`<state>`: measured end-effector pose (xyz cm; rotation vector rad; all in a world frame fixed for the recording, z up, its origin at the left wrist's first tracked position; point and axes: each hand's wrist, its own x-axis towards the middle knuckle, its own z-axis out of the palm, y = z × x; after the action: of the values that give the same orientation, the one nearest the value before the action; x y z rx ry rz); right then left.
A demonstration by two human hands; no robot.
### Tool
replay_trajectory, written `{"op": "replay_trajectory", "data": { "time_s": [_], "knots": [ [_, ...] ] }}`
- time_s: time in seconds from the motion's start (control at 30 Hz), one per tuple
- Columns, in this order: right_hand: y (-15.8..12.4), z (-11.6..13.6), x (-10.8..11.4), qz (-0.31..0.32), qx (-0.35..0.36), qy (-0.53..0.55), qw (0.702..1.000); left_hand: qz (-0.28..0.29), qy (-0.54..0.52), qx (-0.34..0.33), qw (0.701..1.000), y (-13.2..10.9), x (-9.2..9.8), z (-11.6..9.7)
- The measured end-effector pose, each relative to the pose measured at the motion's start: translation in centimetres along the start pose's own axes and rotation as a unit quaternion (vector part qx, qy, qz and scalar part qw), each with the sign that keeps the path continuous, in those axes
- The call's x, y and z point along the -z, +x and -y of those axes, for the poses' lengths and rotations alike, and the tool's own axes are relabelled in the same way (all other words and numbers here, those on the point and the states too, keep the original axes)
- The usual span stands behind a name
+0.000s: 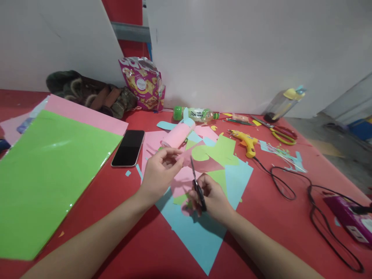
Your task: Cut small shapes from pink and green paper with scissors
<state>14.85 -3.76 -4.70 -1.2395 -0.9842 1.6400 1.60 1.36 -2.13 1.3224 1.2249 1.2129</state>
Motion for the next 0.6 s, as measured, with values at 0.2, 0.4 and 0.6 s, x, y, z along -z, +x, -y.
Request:
{"op": "replay_trajectory", "data": {
  "time_s": [0.2,0.4,0.6],
  "knots": [
    [0.09,-0.48,0.23,0.016,0.005,0.007,1.000,-0.006,0.019,-0.019,1.000,0.09,0.25,-0.40],
    [0.10,-0.77,0.41,0.024,0.011,0.013,1.000,-0.011,0.023,-0.033,0.999,0.17,0.25,-0.34],
    [0.10,-0.45,0.33,0.032,0.028,0.011,0.999,0.008,0.044,-0.045,0.998,0.04,0.35,-0.43]
  ]
}}
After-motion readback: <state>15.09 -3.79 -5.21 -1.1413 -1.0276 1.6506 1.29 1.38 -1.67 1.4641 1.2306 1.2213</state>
